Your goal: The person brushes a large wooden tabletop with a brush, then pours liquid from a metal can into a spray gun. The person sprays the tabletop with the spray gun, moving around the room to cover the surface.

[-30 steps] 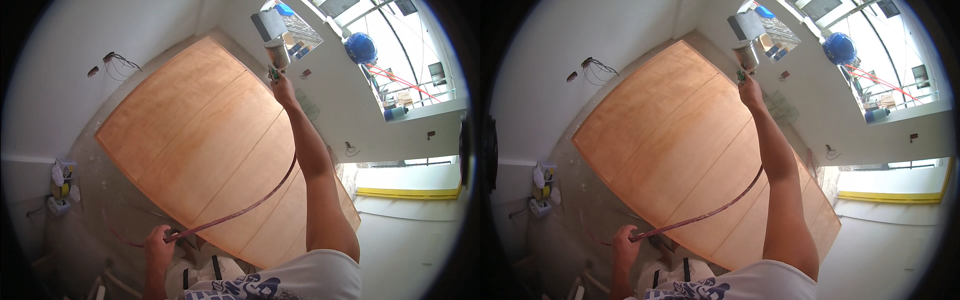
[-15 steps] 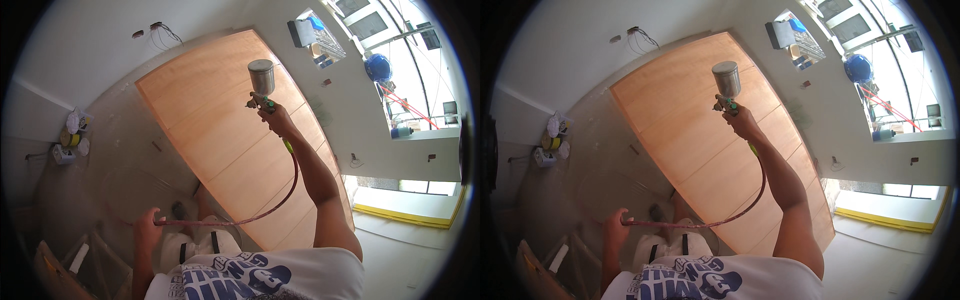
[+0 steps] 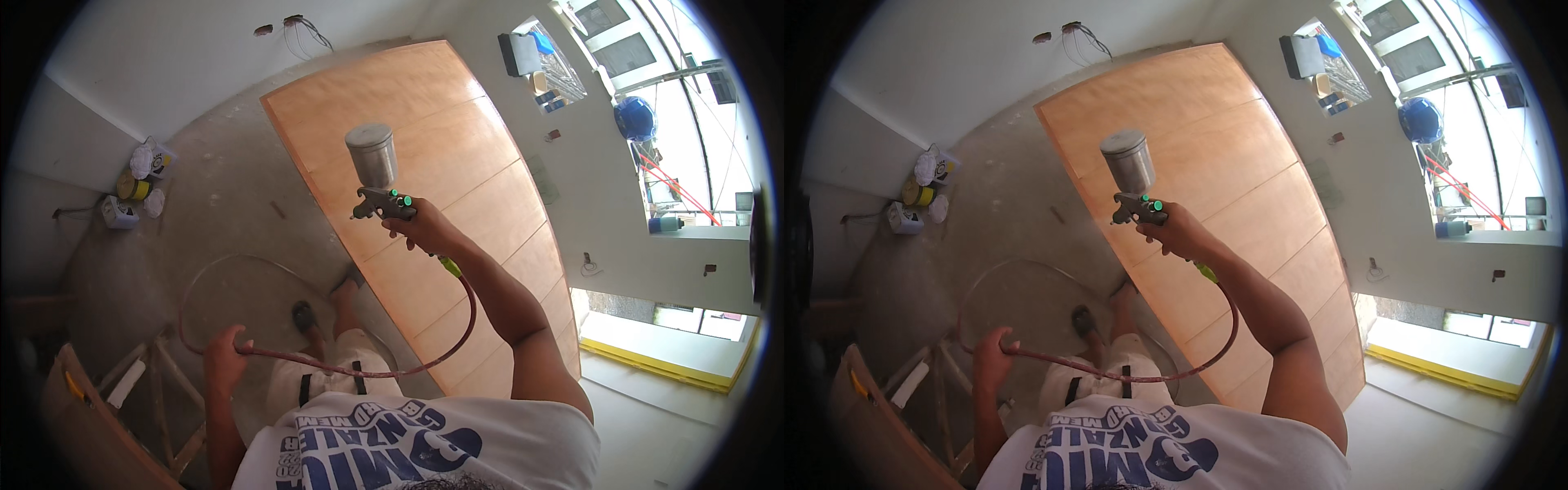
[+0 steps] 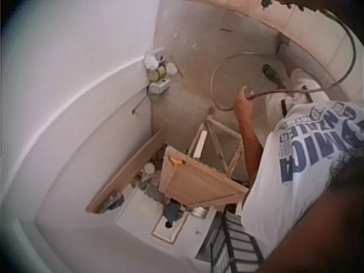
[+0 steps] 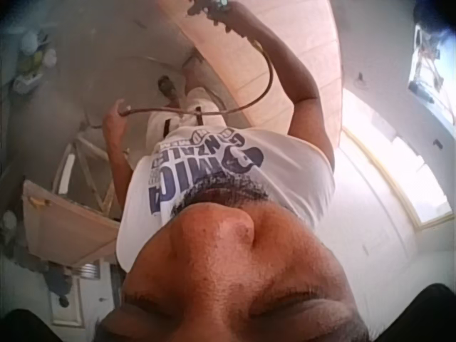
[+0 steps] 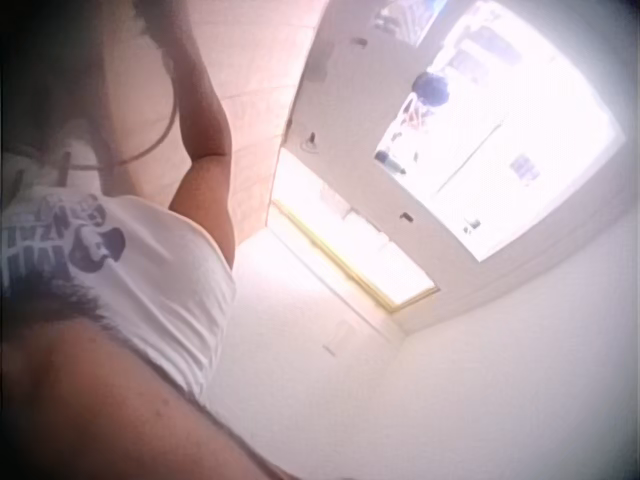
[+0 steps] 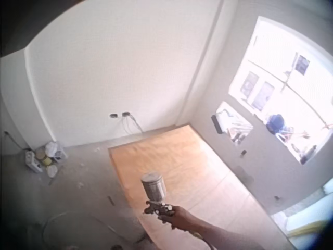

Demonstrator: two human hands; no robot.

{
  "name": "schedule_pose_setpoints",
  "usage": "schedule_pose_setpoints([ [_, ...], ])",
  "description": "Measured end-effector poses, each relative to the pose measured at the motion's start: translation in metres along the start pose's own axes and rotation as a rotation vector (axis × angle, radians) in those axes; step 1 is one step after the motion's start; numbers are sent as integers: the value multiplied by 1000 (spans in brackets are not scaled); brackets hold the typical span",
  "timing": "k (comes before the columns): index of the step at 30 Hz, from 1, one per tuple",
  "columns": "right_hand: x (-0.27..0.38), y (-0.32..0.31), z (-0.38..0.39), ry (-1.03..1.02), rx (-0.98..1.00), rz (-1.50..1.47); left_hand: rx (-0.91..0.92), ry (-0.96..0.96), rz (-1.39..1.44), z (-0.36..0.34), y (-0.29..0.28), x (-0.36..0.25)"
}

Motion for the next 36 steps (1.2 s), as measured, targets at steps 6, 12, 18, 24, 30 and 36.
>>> schedule_pose_setpoints([
  [6, -34, -99, -10, 64, -259, -2, 101, 47, 17, -49, 30, -63],
  [12, -80, -239, -40, 27, -508, 8, 199, 122, 7, -103, 67, -146],
  [18, -127, -374, -77, -90, -791, 132, 247, 218, 50, -154, 94, -230],
  [24, -167, -483, -93, -134, -1059, 275, 262, 272, 154, -187, 110, -284],
  [30, -164, -494, -75, -31, -1131, 355, 240, 226, 220, -185, 116, -273],
  [36, -146, -413, -44, -43, -880, 193, 195, 208, 199, -154, 104, -219],
])
Point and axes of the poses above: each hand's wrist, its own z-axis away from the middle knuckle, its own y-axis out of the palm, x = y × z, the point moved 9 cm from there along -z, towards the middle knuckle, and after that the axes turned 6 degrees about y, right-handed, at the moved point
